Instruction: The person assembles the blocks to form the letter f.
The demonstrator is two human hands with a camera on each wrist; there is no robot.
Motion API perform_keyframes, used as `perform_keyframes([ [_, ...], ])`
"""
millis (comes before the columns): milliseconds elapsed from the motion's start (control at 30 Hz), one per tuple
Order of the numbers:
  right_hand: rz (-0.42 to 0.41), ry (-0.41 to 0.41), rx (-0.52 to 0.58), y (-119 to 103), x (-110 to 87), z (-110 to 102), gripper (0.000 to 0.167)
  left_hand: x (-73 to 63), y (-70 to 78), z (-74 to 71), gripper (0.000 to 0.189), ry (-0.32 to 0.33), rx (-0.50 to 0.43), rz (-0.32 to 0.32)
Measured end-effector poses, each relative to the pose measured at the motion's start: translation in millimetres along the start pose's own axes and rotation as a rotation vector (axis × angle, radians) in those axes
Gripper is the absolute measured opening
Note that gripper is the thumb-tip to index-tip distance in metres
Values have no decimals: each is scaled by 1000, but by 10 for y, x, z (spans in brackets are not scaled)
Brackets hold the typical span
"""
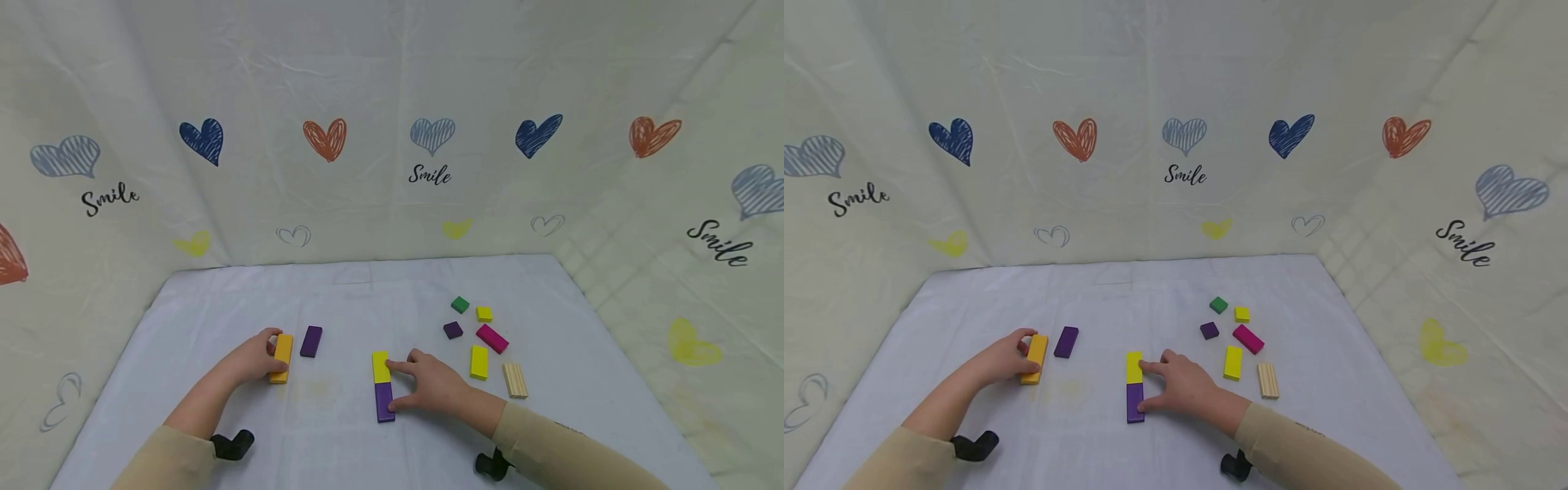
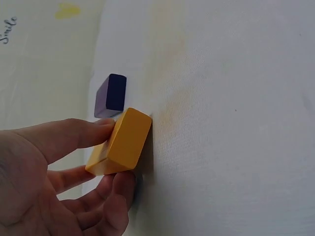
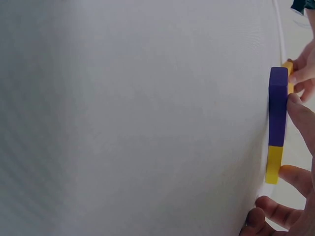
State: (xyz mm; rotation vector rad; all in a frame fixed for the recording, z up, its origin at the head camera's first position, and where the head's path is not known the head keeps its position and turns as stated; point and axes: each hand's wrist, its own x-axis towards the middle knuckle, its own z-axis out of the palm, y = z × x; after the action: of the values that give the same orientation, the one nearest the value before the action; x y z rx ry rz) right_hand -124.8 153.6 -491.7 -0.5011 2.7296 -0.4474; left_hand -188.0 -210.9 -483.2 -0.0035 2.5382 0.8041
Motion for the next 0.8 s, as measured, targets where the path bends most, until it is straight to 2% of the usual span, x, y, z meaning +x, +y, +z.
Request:
perform_keyframes([
  [233, 0, -3, 0, -3, 1, -4, 82, -32, -62, -16, 67, -13, -91, -32],
  [433, 7, -4, -6, -12, 1, -9, 82, -97, -85, -75, 64, -20, -142, -21],
  [633, 6, -3, -5, -13, 1, -9, 82, -137, -115, -122, 65, 20, -172, -22],
  [800, 2, 3, -8, -3, 7, 0, 82, -174, -75, -170, 69, 69, -213, -4],
])
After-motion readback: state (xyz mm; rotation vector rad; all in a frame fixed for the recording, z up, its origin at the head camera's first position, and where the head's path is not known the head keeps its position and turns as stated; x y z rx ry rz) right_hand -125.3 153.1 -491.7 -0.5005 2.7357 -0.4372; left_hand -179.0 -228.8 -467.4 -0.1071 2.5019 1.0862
